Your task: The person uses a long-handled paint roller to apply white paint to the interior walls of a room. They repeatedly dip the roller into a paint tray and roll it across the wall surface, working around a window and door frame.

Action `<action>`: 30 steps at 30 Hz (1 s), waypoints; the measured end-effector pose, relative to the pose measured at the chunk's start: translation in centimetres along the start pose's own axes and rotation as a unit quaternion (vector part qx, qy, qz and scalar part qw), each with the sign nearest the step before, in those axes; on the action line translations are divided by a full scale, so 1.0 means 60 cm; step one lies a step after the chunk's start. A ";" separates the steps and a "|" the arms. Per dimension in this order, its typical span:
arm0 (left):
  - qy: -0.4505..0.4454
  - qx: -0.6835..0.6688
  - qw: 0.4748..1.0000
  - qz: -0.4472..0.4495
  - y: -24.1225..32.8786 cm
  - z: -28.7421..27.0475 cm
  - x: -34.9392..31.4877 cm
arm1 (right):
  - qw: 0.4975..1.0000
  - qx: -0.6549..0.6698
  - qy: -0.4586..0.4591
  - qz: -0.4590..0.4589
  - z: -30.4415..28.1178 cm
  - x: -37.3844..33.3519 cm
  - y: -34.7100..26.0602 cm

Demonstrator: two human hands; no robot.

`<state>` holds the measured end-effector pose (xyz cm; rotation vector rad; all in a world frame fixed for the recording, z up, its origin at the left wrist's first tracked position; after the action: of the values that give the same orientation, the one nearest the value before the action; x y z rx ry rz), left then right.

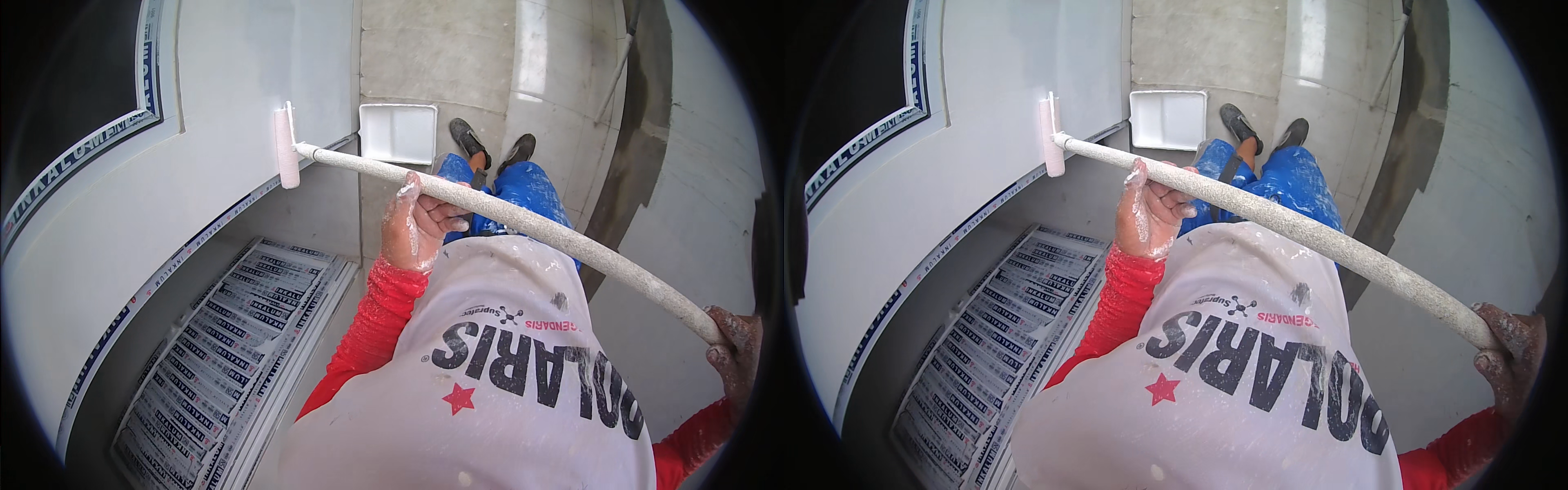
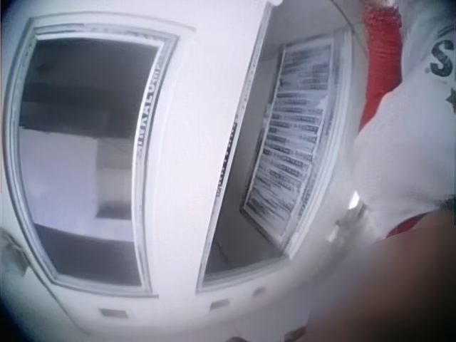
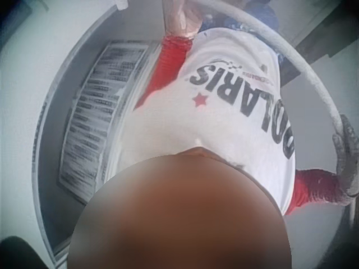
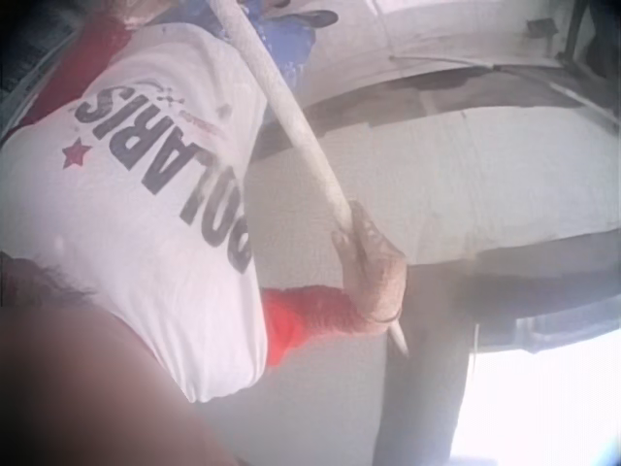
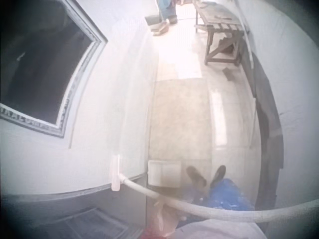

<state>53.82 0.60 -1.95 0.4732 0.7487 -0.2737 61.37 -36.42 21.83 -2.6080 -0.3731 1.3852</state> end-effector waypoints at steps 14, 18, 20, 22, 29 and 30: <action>0.158 0.028 0.987 0.015 -0.024 -0.307 0.285 | 0.989 -0.118 0.040 -0.085 0.154 0.299 -0.063; 0.123 0.030 0.992 -0.021 -0.051 -0.261 0.267 | 0.998 -0.060 -0.009 -0.021 0.114 0.269 -0.060; 0.080 0.012 0.996 -0.041 -0.065 -0.192 0.221 | 0.998 -0.048 0.017 -0.025 0.083 0.205 -0.028; 0.063 0.005 0.997 -0.038 -0.072 -0.116 0.180 | 0.999 -0.029 0.017 0.001 0.054 0.154 0.009; -0.017 -0.030 0.999 -0.027 -0.032 0.036 0.095 | 0.947 0.209 0.222 -0.097 -0.013 0.040 0.120; -0.019 -0.011 1.000 -0.014 -0.027 0.061 0.094 | 0.996 0.049 0.075 0.011 -0.051 0.046 0.069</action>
<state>59.25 -3.05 -4.11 0.4367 0.7206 -0.2999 65.99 -39.63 20.31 -2.6215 -0.2505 1.1727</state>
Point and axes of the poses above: each hand's wrist, its own x-axis towards the middle knuckle, its own z-axis out of the palm, y = z × x, the point moved 7 cm from there along x, towards the middle knuckle, and after that the axes turned 10 degrees about -x, right-handed, at the moved point
